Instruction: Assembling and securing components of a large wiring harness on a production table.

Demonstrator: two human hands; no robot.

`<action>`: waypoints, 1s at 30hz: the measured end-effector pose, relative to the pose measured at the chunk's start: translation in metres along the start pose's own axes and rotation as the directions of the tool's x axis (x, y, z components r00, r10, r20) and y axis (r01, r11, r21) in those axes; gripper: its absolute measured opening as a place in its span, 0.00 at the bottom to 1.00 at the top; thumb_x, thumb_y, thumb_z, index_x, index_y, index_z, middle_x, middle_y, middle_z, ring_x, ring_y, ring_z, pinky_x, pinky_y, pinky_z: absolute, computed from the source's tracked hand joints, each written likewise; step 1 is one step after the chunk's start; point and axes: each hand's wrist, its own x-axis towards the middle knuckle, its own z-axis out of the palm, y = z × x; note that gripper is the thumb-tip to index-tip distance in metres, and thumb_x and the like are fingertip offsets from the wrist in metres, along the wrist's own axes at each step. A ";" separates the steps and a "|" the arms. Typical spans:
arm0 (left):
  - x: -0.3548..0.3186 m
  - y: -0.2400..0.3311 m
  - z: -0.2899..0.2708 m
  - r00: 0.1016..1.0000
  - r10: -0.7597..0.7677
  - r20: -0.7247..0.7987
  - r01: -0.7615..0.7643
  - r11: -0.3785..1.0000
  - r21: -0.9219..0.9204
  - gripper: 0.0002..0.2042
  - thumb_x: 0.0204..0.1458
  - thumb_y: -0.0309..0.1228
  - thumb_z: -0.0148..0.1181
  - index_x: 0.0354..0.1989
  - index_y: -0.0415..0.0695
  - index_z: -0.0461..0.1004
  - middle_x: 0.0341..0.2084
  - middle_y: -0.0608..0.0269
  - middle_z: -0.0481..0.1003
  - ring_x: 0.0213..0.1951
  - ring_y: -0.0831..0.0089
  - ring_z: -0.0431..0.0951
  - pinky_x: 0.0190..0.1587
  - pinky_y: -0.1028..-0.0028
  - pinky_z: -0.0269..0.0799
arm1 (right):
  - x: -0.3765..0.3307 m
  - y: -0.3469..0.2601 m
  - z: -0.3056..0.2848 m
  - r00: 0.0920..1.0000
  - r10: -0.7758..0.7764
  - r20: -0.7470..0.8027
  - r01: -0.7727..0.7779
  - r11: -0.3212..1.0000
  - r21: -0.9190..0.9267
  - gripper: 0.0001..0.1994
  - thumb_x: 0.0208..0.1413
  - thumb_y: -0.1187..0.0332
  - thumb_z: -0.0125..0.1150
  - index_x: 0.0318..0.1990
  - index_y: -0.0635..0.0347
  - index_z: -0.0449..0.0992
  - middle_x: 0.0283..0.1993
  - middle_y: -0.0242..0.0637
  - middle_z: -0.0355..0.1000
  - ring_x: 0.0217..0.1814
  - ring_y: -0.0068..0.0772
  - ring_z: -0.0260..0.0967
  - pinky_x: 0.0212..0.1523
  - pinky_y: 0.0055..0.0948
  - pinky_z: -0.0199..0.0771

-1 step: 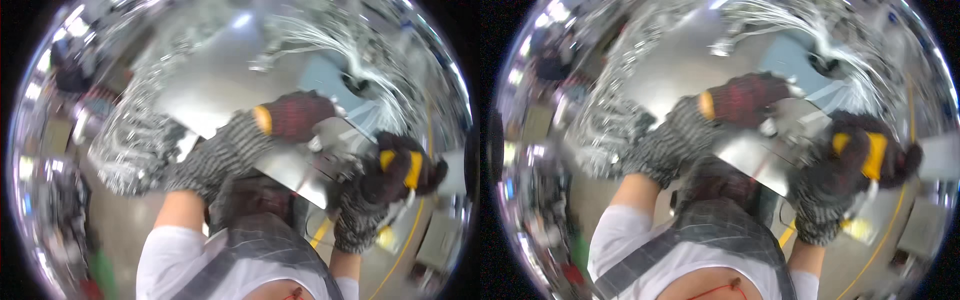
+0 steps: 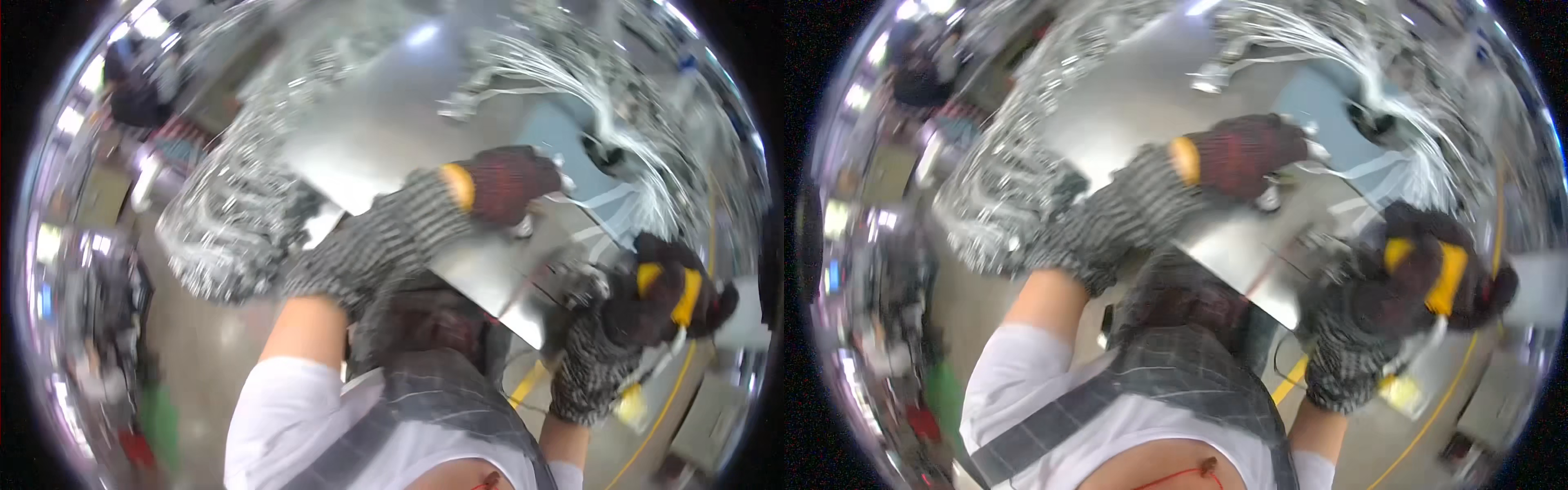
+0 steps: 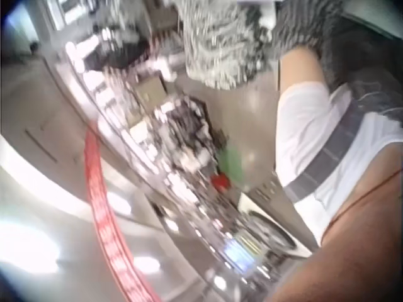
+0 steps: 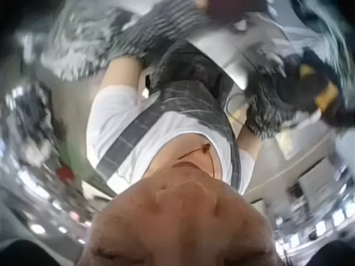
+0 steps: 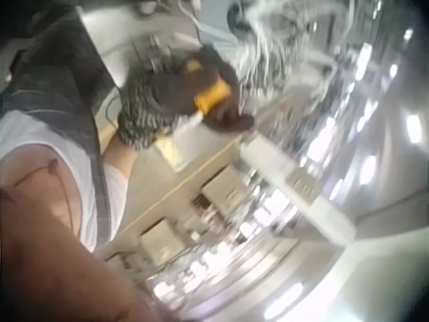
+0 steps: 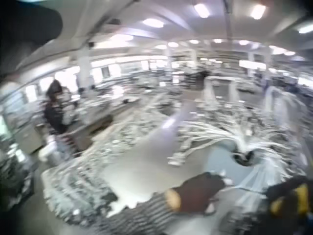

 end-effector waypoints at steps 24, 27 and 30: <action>-0.007 0.049 0.032 0.964 -0.244 0.103 0.229 0.571 -0.788 0.35 0.45 0.43 0.78 0.63 0.42 0.76 0.46 0.51 0.83 0.48 0.62 0.84 0.53 0.64 0.79 | 0.029 -0.018 -0.004 0.996 -0.036 -0.076 0.045 0.991 0.122 0.19 0.65 0.67 0.59 0.62 0.56 0.68 0.32 0.41 0.80 0.34 0.32 0.77 0.57 0.51 0.71; -0.005 0.048 0.023 0.866 -0.398 0.303 0.483 0.510 -0.712 0.36 0.44 0.50 0.78 0.61 0.43 0.77 0.39 0.55 0.83 0.42 0.65 0.85 0.49 0.65 0.79 | 0.026 -0.012 -0.002 0.957 0.259 -0.133 -0.146 0.822 0.551 0.41 0.58 0.77 0.66 0.76 0.45 0.52 0.38 0.47 0.76 0.33 0.35 0.76 0.32 0.44 0.83; 0.000 0.046 0.014 0.946 -0.249 0.208 0.324 0.748 -0.579 0.37 0.43 0.54 0.78 0.59 0.44 0.78 0.37 0.55 0.84 0.41 0.62 0.86 0.48 0.64 0.80 | 0.027 -0.013 -0.002 0.949 0.301 -0.097 -0.174 0.752 0.636 0.42 0.57 0.77 0.68 0.75 0.38 0.55 0.41 0.45 0.76 0.34 0.36 0.75 0.35 0.48 0.84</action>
